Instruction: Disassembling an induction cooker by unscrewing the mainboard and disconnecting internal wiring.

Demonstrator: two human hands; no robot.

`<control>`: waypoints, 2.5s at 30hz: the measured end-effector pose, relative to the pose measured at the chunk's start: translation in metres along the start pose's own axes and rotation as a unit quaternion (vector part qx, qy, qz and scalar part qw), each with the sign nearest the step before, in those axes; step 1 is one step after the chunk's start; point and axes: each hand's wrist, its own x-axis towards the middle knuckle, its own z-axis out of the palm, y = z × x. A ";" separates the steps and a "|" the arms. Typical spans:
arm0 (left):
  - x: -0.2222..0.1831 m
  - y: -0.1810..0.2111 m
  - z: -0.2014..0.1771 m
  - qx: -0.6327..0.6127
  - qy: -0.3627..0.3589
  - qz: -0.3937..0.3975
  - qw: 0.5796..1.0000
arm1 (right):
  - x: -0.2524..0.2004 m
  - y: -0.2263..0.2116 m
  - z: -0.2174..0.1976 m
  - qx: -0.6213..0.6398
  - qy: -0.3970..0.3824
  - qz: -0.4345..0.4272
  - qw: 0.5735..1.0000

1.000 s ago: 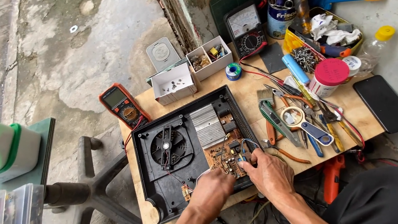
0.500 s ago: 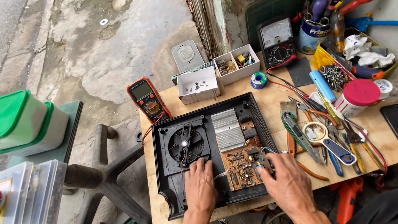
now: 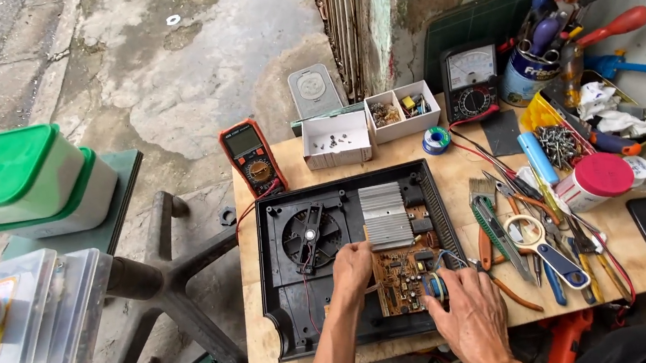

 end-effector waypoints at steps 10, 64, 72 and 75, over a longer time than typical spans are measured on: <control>0.013 -0.018 0.013 -0.103 -0.039 -0.010 0.994 | -0.008 0.004 -0.013 0.208 0.032 0.048 0.976; -0.027 0.009 0.051 -0.147 0.108 -0.082 0.980 | 0.000 0.025 -0.064 0.553 -0.013 0.389 0.737; -0.019 0.022 0.045 -0.198 0.088 -0.144 0.966 | 0.014 0.027 -0.044 0.514 0.019 0.430 0.742; -0.016 0.021 0.041 -0.212 0.084 -0.163 0.960 | 0.020 0.025 -0.044 0.506 0.017 0.442 0.741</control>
